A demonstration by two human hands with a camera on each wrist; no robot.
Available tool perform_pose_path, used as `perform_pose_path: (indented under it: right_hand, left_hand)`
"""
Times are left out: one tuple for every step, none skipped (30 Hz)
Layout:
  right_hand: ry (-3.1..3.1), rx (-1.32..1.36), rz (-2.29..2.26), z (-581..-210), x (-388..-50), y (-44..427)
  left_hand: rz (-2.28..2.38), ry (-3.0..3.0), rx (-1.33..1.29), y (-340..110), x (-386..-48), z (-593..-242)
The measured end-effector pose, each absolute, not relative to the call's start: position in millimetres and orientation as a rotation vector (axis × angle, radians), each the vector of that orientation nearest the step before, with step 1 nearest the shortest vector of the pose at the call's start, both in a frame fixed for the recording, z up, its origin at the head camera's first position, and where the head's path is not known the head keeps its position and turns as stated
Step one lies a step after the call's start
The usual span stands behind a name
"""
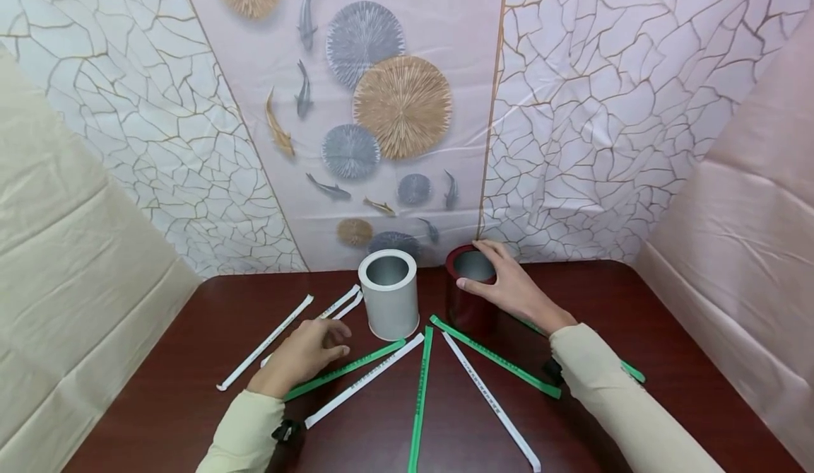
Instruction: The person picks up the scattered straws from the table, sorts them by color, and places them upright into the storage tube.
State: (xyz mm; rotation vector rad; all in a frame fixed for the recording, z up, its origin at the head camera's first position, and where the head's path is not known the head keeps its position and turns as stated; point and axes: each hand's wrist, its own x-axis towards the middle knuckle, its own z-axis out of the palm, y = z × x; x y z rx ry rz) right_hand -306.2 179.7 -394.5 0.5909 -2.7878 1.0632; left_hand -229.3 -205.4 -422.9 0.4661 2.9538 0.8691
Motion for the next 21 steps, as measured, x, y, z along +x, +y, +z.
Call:
perform_pose_path:
  right_hand:
    - [-2.795, 0.587, 1.073, -393.3, -306.0, 179.4]
    - [-2.801, 0.585, 1.082, -392.2, -305.5, 179.3]
    - [-2.807, 0.583, 1.090, -391.5, -305.0, 179.0]
    - [-2.812, 0.579, 1.096, -390.9, -304.5, 178.6]
    - [-2.815, 0.576, 1.109, -390.5, -304.2, 177.9]
    - [-2.818, 0.574, 1.119, -390.5, -303.9, 176.5]
    - [-2.819, 0.572, 1.124, -390.6, -303.7, 177.1]
    - [-2.816, 0.570, 1.133, -390.8, -303.7, 177.2]
    - [-2.811, 0.566, 1.140, -391.0, -304.1, 177.0]
    - [-2.804, 0.562, 1.146, -391.4, -305.0, 176.9]
    - [-2.793, 0.556, 1.156, -391.8, -306.0, 176.9]
    - [-2.782, 0.548, 1.165, -392.3, -306.9, 177.1]
    - [-2.770, 0.539, 1.176, -392.7, -307.9, 177.6]
    - [-2.761, 0.527, 1.186, -392.9, -308.7, 178.2]
    - [-2.755, 0.518, 1.199, -393.1, -309.4, 178.8]
    - [-2.750, 0.514, 1.211, -393.4, -310.0, 179.5]
    - [-2.748, 0.512, 1.222, -393.6, -310.4, 180.1]
    - [-2.748, 0.512, 1.231, -393.9, -310.6, 180.3]
    - [-2.748, 0.513, 1.239, -394.1, -311.1, 180.3]
    - [-2.748, 0.513, 1.248, -394.4, -311.6, 180.1]
    - [-2.747, 0.517, 1.259, -394.6, -312.2, 179.6]
  left_hand:
    - [0.823, 2.943, 0.481, -205.8, -229.0, -421.5]
    - [0.769, 2.941, 0.493, -205.7, -228.6, -421.0]
    - [0.726, 2.940, 0.496, -205.4, -227.9, -421.5]
    - [0.680, 2.942, 0.496, -205.0, -226.7, -422.5]
    - [0.634, 2.951, 0.494, -204.7, -225.4, -424.3]
    - [0.598, 2.963, 0.490, -204.4, -223.6, -426.0]
    - [0.576, 2.973, 0.480, -202.2, -222.7, -428.8]
    - [0.559, 2.986, 0.471, -200.5, -221.7, -431.2]
    - [0.549, 2.999, 0.464, -199.2, -221.0, -433.5]
    - [0.536, 3.012, 0.460, -198.2, -220.4, -435.2]
    - [0.533, 3.025, 0.464, -197.4, -220.3, -436.5]
    - [0.543, 3.031, 0.471, -196.8, -220.4, -437.0]
    - [0.549, 3.034, 0.485, -196.5, -220.9, -437.7]
    - [0.556, 3.031, 0.505, -196.4, -221.5, -437.9]
    - [0.553, 3.029, 0.534, -196.5, -222.1, -438.6]
    - [0.548, 3.026, 0.562, -196.6, -222.3, -438.9]
    - [0.542, 3.026, 0.593, -196.9, -222.4, -439.4]
    - [0.526, 3.029, 0.618, -197.1, -221.9, -439.7]
    - [0.503, 3.040, 0.645, -197.6, -221.1, -440.4]
    - [0.479, 3.058, 0.666, -197.8, -219.7, -440.4]
    - [0.452, 3.085, 0.682, -197.9, -217.7, -440.1]
